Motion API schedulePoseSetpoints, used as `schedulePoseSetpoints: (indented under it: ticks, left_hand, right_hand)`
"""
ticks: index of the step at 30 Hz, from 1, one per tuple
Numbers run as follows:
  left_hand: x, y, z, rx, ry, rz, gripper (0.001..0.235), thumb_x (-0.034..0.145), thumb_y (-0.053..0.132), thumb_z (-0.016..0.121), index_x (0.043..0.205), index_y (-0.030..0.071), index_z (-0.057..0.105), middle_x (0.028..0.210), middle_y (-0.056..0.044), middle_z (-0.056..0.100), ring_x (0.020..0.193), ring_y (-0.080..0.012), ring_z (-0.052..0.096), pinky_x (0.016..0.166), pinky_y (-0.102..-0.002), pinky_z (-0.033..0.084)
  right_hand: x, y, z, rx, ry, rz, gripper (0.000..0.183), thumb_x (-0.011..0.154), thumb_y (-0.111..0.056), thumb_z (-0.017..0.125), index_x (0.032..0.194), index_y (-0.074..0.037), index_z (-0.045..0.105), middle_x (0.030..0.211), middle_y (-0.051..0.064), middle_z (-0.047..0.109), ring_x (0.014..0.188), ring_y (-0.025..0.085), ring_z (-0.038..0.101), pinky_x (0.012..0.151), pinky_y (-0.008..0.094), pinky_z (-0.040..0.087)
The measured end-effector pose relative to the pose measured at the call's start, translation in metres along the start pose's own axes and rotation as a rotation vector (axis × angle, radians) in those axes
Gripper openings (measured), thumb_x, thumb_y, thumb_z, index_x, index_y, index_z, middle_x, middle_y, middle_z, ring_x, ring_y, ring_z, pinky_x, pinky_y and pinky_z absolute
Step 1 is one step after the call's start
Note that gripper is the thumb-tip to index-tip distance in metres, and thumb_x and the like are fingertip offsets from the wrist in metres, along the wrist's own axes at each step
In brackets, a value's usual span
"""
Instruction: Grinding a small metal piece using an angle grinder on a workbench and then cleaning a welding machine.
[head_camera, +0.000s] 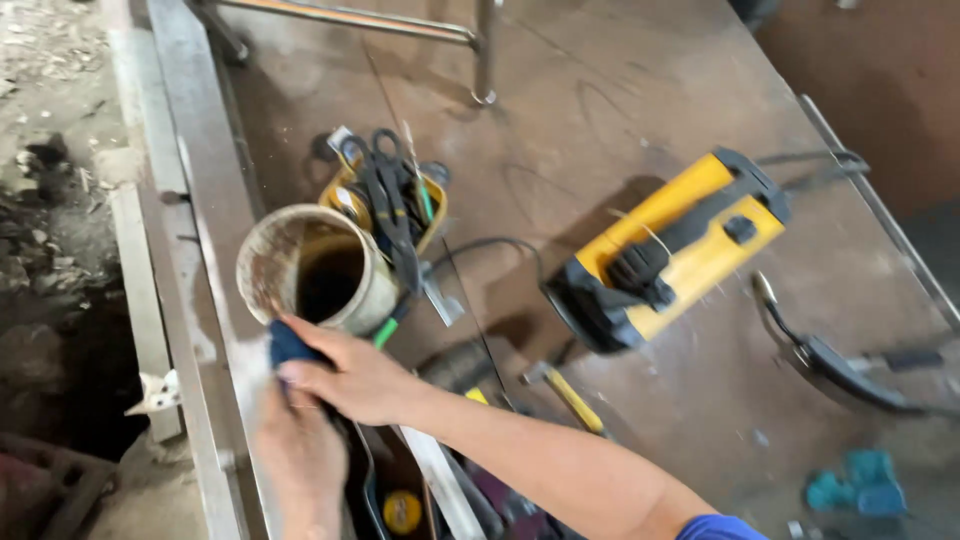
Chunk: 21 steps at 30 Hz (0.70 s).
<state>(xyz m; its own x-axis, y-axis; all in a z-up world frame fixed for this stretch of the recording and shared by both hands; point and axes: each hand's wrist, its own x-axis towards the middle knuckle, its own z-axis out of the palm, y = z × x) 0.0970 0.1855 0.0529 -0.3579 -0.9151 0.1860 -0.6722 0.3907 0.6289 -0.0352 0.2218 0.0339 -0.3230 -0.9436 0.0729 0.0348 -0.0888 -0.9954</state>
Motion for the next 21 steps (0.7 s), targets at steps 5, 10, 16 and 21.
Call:
schedulePoseSetpoints:
  ticks: [5,10,16,21]
  left_hand:
    - [-0.128,0.000,0.010,-0.417,-0.014,-0.091,0.026,0.091,0.013,0.077,0.108,-0.007,0.073,0.114,-0.019,0.076,0.100,-0.0228,0.071,0.091,-0.031,0.054]
    - [-0.229,-0.016,0.010,-0.610,-0.010,-0.353,0.024,0.089,0.010,0.083,0.084,-0.009,0.067,0.109,-0.014,0.080,0.095,-0.0148,0.070,0.087,-0.028,0.056]
    - [-0.273,0.050,0.026,-1.179,-0.068,-0.650,0.020,0.089,0.019,0.068,0.106,0.012,0.076,0.103,0.000,0.075,0.088,-0.0052,0.067,0.080,-0.021,0.053]
    - [-0.303,0.041,0.062,-0.862,0.034,-0.456,0.019,0.092,0.017,0.078,0.089,-0.001,0.074,0.080,0.001,0.069,0.072,-0.0040,0.056,0.066,-0.022,0.047]
  right_hand:
    - [-0.129,0.034,-0.008,-0.186,0.273,0.122,0.026,0.093,-0.022,0.073,0.109,-0.001,0.073,0.093,0.010,0.075,0.082,0.014,0.069,0.074,0.031,0.057]
    - [-0.228,0.018,-0.032,-0.194,0.238,0.244,0.027,0.090,-0.023,0.080,0.093,0.001,0.068,0.077,0.008,0.067,0.071,0.013,0.059,0.066,0.033,0.052]
    - [-0.291,-0.017,-0.034,-0.091,0.247,0.198,0.022,0.095,-0.023,0.071,0.100,-0.002,0.068,0.084,0.004,0.068,0.078,0.009,0.061,0.072,0.030,0.053]
    - [-0.339,-0.019,-0.101,-0.313,0.229,0.258,0.023,0.086,-0.023,0.080,0.096,-0.002,0.076,0.082,0.004,0.076,0.076,0.009,0.067,0.071,0.028,0.056]
